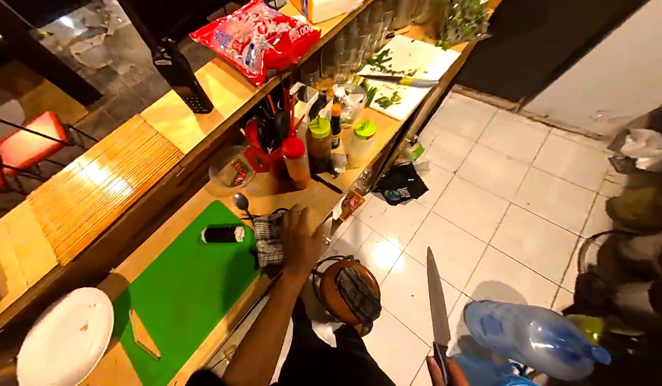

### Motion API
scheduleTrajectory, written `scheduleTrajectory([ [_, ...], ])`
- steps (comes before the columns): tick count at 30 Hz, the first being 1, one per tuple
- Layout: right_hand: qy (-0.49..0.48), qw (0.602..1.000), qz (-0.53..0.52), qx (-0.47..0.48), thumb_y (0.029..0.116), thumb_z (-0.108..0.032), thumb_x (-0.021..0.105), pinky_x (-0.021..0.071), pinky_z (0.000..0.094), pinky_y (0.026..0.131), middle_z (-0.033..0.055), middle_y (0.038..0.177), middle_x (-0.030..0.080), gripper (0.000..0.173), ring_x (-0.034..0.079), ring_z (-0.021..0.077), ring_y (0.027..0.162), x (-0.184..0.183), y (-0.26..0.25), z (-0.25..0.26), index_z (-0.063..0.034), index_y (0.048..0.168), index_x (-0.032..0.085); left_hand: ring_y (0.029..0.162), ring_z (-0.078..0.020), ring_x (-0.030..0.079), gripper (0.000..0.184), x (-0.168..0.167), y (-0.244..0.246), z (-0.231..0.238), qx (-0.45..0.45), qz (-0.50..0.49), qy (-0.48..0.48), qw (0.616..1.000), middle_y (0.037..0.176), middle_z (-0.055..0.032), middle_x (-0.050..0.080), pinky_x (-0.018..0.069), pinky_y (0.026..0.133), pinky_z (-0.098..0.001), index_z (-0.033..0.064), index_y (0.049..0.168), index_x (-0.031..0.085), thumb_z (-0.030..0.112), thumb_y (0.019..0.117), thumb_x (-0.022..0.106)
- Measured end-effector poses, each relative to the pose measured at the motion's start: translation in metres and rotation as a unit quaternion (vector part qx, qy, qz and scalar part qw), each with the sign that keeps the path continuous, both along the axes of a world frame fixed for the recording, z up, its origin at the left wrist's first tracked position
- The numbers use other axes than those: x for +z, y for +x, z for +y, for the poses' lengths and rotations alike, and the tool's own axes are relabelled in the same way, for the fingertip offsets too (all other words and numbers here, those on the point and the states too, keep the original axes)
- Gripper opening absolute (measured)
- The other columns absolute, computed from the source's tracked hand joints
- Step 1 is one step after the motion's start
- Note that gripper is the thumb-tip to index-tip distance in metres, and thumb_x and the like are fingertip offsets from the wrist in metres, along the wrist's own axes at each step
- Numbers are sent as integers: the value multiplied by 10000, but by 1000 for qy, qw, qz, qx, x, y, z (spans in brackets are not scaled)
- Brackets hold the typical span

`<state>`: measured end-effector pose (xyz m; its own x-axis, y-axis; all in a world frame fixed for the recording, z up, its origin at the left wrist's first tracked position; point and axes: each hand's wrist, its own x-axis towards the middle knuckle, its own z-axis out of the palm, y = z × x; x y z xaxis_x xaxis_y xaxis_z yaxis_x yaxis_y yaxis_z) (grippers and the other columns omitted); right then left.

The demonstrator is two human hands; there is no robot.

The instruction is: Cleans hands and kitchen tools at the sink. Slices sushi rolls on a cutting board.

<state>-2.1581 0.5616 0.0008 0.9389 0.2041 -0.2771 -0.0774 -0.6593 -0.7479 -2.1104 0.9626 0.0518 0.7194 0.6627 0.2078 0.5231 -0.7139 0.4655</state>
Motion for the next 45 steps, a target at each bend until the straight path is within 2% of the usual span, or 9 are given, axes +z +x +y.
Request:
scheduleTrajectory([
  [3,2,998,-25,52,1017,-218,600,528,375,627,151,746,634,338,599,176,643,2,12,17,113,1057,651,1256,-492,548,689,-9,-64,10,152,22,26,988,1404,-299,552,451,994,-630,-31,1378,579,393,868,765],
  [6,19,993,-55,105,999,-235,611,503,401,544,126,661,602,320,568,197,558,2,18,42,80,1017,664,1226,-495,561,774,-16,-84,14,197,68,-7,978,1315,-320,587,444,999,-632,-54,1422,523,453,883,748],
  [9,41,984,-90,147,987,-290,605,478,362,502,81,624,580,333,533,155,516,-3,25,69,35,979,676,1209,-482,565,586,-8,-78,22,159,40,10,986,1298,-292,604,459,976,-616,-21,1338,619,395,936,707],
  [13,45,979,-114,162,978,-359,599,484,346,499,53,619,585,369,535,132,510,-11,21,89,-1,965,686,1259,-452,539,301,9,-41,71,65,54,5,996,1293,-233,635,423,1041,-621,17,1192,723,237,1012,626],
  [18,47,980,-82,173,977,-298,625,502,364,523,81,635,607,330,561,156,530,-1,6,95,25,986,689,1242,-436,565,206,-6,5,127,-88,247,-30,965,1222,-208,676,445,1034,-633,32,1104,740,153,949,679],
  [24,40,989,-43,139,985,-233,633,525,406,574,130,681,642,308,605,202,579,5,-16,85,70,1009,684,1164,-399,613,130,-8,22,140,-178,287,-6,941,1134,-182,698,499,975,-588,27,1021,743,85,915,696],
  [33,33,993,-33,104,998,-253,616,539,434,621,165,738,661,359,633,231,633,3,-27,73,96,1056,675,1127,-423,644,281,2,52,124,-216,210,60,952,1133,-249,683,516,968,-546,3,1225,682,-12,975,554],
  [39,50,994,-31,93,1013,-249,602,544,409,650,165,766,667,361,638,205,667,2,-28,67,102,1071,666,1056,-411,664,186,12,35,124,-231,54,93,967,1083,-249,661,553,926,-520,-38,1114,691,-21,946,612],
  [45,47,994,-18,98,1015,-256,598,528,394,631,149,753,654,359,616,185,648,1,-25,66,93,1072,663,928,-389,702,145,34,9,149,-218,-37,190,957,991,-225,679,597,781,-512,-54,1031,710,-50,891,673],
])
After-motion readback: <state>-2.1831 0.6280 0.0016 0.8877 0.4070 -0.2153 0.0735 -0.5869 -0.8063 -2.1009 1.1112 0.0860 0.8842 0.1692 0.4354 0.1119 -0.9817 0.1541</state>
